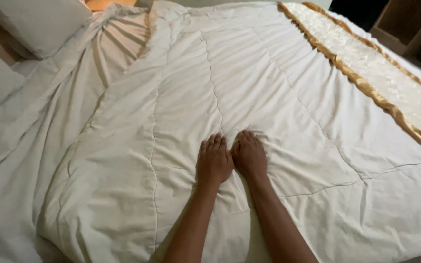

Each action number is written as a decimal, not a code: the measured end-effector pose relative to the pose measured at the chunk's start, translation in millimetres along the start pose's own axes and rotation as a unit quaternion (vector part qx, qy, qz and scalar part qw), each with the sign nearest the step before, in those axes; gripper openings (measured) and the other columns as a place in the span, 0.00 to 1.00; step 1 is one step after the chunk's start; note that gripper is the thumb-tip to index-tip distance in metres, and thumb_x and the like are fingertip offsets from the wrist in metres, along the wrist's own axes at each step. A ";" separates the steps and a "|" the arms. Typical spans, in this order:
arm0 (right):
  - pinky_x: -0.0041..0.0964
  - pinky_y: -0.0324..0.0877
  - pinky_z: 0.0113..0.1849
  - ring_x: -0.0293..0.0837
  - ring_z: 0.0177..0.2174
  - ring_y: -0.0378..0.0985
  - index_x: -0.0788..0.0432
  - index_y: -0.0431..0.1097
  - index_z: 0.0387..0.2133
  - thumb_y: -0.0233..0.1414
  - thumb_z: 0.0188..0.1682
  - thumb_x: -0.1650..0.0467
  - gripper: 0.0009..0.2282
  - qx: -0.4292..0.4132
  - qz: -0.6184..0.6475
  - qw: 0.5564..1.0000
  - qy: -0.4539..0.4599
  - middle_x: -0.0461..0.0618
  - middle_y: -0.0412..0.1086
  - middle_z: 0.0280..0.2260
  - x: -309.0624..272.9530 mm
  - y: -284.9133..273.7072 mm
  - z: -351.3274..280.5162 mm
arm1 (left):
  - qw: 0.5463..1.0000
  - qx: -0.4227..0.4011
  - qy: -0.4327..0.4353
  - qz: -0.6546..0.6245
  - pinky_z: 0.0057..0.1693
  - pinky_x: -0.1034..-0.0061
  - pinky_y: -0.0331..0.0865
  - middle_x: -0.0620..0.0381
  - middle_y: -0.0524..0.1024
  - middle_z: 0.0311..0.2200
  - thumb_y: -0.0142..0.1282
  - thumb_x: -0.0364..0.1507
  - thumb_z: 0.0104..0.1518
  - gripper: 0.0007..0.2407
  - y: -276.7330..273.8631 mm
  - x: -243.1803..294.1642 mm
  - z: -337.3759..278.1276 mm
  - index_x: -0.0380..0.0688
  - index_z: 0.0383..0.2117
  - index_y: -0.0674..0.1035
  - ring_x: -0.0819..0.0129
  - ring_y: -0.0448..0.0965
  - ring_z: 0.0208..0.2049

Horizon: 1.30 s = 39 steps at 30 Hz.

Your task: The person smooths the white bedsheet with both hands, then moves an orange chair under a wooden desk. They pick up a glass and a water bottle from the desk, place them back, and finally pick up a remote control.

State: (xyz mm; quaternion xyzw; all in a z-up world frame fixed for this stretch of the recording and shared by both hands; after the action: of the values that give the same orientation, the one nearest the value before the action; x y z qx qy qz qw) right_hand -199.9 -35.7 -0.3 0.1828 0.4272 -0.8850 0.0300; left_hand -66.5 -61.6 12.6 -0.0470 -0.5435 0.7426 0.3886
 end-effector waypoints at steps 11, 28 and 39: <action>0.51 0.58 0.59 0.59 0.58 0.67 0.67 0.70 0.51 0.47 0.51 0.68 0.18 -0.005 0.022 1.000 -0.011 0.64 0.70 0.55 -11.0 -32.2 -42.4 | 1.000 -0.023 -0.007 0.004 0.73 0.57 0.45 0.48 0.63 0.67 0.39 0.34 0.61 0.23 -11.1 3.2 -34.7 0.38 0.63 0.69 0.56 0.56 0.71; 0.56 0.58 0.54 0.65 0.49 0.71 0.72 0.71 0.38 0.46 0.51 0.70 0.13 0.007 -0.099 0.995 0.027 0.73 0.72 0.45 160.3 -112.4 9.1 | 0.985 -0.161 0.045 0.052 0.73 0.59 0.34 0.39 0.48 0.71 0.34 0.44 0.66 0.31 29.6 119.1 21.3 0.30 0.68 0.55 0.51 0.42 0.73; 0.51 0.57 0.61 0.61 0.60 0.65 0.71 0.67 0.53 0.46 0.50 0.68 0.21 0.018 -0.129 0.986 0.102 0.67 0.67 0.58 188.2 -97.8 10.8 | 0.984 -0.151 0.092 0.023 0.74 0.61 0.33 0.43 0.50 0.71 0.37 0.43 0.64 0.30 81.2 153.6 80.1 0.34 0.68 0.57 0.55 0.43 0.74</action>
State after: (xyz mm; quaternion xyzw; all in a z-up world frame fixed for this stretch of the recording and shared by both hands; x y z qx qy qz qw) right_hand -398.9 37.3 13.0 0.2165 0.4323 -0.8655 -0.1313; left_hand -255.2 -35.5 30.7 -0.1861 -0.6097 0.6535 0.4081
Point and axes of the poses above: each hand's wrist, its own z-axis towards the middle knuckle, its own y-axis out of the palm, x = y × z, the point moved 4 cm from there along z, towards the middle knuckle
